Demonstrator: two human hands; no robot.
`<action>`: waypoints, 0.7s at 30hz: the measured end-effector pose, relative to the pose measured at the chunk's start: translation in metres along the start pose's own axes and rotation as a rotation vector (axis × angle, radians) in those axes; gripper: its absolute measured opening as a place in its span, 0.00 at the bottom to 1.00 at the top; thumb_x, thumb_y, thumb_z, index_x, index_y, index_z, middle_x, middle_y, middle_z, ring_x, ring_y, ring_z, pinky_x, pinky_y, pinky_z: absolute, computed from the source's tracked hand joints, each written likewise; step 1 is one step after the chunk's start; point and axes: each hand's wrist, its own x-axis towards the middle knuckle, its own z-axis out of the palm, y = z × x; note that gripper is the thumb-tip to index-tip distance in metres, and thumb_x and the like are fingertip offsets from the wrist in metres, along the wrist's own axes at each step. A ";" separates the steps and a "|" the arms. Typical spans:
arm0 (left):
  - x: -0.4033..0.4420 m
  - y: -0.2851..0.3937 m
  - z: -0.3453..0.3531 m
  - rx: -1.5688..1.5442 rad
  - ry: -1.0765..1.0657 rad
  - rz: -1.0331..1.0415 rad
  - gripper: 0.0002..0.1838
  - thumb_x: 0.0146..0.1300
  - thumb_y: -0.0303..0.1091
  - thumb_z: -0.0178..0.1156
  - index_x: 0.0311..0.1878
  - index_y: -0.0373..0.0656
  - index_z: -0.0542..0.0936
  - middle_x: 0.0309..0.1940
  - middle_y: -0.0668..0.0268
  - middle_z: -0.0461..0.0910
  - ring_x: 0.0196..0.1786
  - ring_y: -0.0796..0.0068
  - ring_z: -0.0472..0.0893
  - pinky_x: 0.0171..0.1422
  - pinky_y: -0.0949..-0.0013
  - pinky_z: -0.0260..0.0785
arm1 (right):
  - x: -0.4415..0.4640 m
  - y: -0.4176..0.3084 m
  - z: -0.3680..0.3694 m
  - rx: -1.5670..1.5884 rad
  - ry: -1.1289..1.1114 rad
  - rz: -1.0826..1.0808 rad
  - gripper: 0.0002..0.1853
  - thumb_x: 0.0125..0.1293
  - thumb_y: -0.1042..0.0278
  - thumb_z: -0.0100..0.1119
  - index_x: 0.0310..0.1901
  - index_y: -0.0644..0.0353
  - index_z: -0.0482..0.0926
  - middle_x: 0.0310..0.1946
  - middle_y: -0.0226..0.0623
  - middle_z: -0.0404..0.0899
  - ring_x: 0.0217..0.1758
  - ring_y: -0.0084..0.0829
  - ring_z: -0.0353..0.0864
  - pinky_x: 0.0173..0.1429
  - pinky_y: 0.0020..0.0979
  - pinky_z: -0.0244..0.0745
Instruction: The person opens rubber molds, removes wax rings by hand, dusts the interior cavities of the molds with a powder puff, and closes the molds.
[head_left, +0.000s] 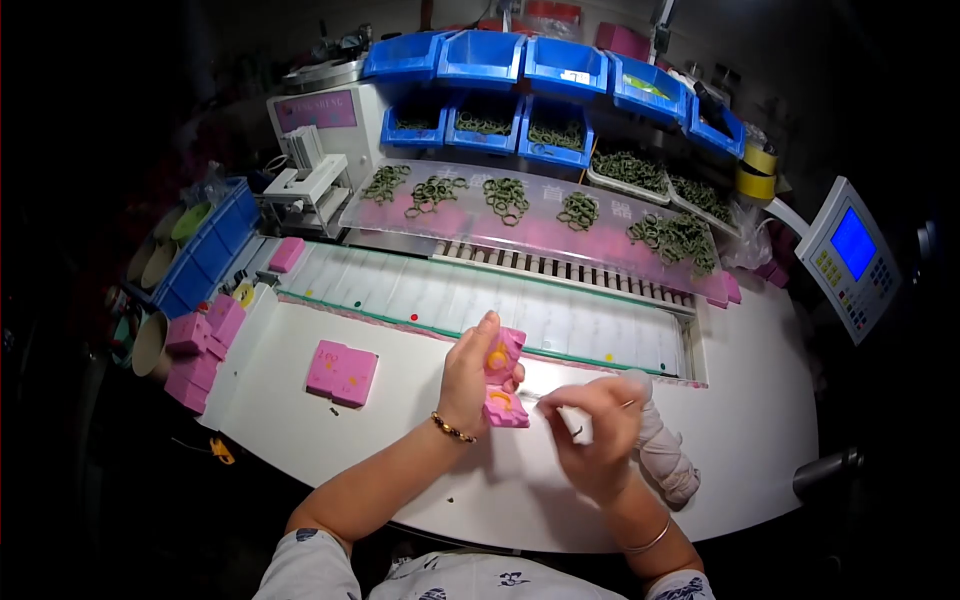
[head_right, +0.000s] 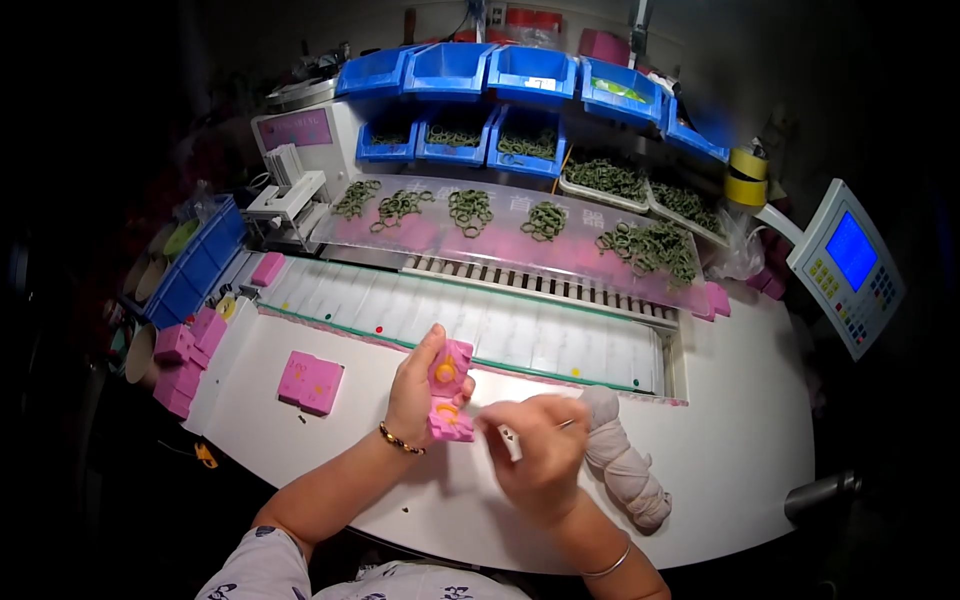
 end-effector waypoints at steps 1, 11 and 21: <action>0.001 0.002 0.000 -0.006 0.005 -0.003 0.20 0.73 0.53 0.50 0.37 0.43 0.74 0.23 0.65 0.75 0.23 0.75 0.77 0.23 0.75 0.69 | 0.005 0.007 -0.004 -0.011 0.037 0.001 0.17 0.46 0.81 0.72 0.37 0.50 0.80 0.31 0.23 0.83 0.34 0.27 0.78 0.48 0.31 0.62; -0.021 -0.001 0.015 0.306 -0.416 0.026 0.07 0.69 0.28 0.59 0.43 0.34 0.81 0.37 0.67 0.82 0.36 0.81 0.81 0.41 0.77 0.75 | -0.006 0.023 -0.012 -0.214 0.015 -0.164 0.09 0.47 0.76 0.68 0.29 0.48 0.81 0.31 0.18 0.80 0.36 0.25 0.74 0.47 0.30 0.60; -0.014 0.006 0.006 0.300 -0.389 -0.045 0.06 0.68 0.29 0.59 0.41 0.35 0.79 0.36 0.66 0.81 0.37 0.81 0.81 0.43 0.75 0.75 | -0.006 0.027 -0.004 -0.164 -0.039 -0.087 0.08 0.50 0.70 0.70 0.31 0.49 0.80 0.32 0.22 0.78 0.37 0.27 0.75 0.46 0.32 0.61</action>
